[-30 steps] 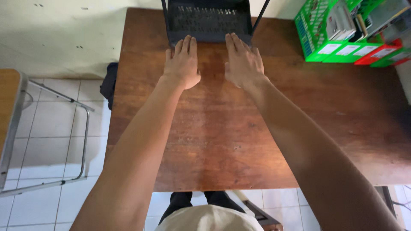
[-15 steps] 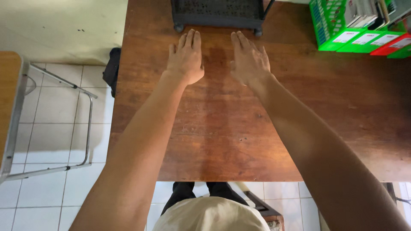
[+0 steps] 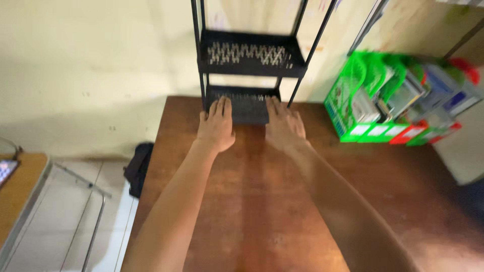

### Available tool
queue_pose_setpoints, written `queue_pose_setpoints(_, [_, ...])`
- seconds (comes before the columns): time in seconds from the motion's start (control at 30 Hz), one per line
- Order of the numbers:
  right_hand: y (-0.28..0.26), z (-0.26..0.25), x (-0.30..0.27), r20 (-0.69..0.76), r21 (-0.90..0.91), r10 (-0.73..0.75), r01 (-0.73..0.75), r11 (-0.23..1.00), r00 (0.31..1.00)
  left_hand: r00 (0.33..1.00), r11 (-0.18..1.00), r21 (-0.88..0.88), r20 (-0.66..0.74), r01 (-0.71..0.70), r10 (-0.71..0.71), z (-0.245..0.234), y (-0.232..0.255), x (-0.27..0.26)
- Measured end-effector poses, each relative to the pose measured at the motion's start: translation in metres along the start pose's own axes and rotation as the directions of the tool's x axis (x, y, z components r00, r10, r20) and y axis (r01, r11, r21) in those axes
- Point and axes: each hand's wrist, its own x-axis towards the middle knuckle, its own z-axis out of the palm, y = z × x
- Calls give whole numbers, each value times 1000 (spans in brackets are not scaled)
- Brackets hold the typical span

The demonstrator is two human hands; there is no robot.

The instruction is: The person assembles a black three-tier metal shelf by hand, attaching the top frame to the vertical supports and securing the shelves. The person repeatedly adjusts and aligns the components to ensure stability.

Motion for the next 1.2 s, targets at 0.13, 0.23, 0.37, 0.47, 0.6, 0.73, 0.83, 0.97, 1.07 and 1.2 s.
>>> queue_pose_setpoints(0.13, [-4, -18, 7, -147, -65, -67, 58, 996, 987, 998, 1000, -4, -52, -27, 27, -19, 3, 12])
queue_pose_setpoints(0.23, [-7, -35, 17, -95, -19, -21, 19, 1000, 995, 998, 1000, 3, -64, -29, 29, -35, 6, 25])
queue_pose_setpoints(0.37, [-7, -59, 29, -165, 22, -15, 19, 1000, 986, 993, 999, 24, -116, -30, 33, -58, 11, 37])
queue_pose_setpoints(0.47, [-6, -77, 39, -224, 24, -25, 31, 999, 974, 989, 998, 32, -141, -46, 50, -77, 21, 45])
queue_pose_setpoints(0.6, [-6, -104, 54, -293, 9, -44, 49, 999, 955, 983, 997, 40, -170, -61, 67, -105, 34, 59])
queue_pose_setpoints(0.73, [-5, -130, 66, -358, -18, -51, 48, 999, 932, 982, 996, 54, -174, -72, 80, -130, 41, 74])
queue_pose_setpoints(0.83, [-4, -147, 74, -410, -31, -78, 71, 997, 909, 971, 993, 71, -212, -94, 107, -149, 47, 81])
queue_pose_setpoints(0.97, [-6, -175, 80, -456, -33, -84, 77, 996, 886, 940, 987, 97, -305, -130, 154, -179, 55, 86])
queue_pose_setpoints(1.07, [-8, -201, 78, -534, -28, -119, 123, 992, 837, 895, 979, 72, -398, -189, 202, -199, 61, 91])
queue_pose_setpoints(1.2, [-4, -247, 63, -755, -28, -229, 319, 947, 614, 682, 920, 4, -670, -393, 294, -244, 65, 87])
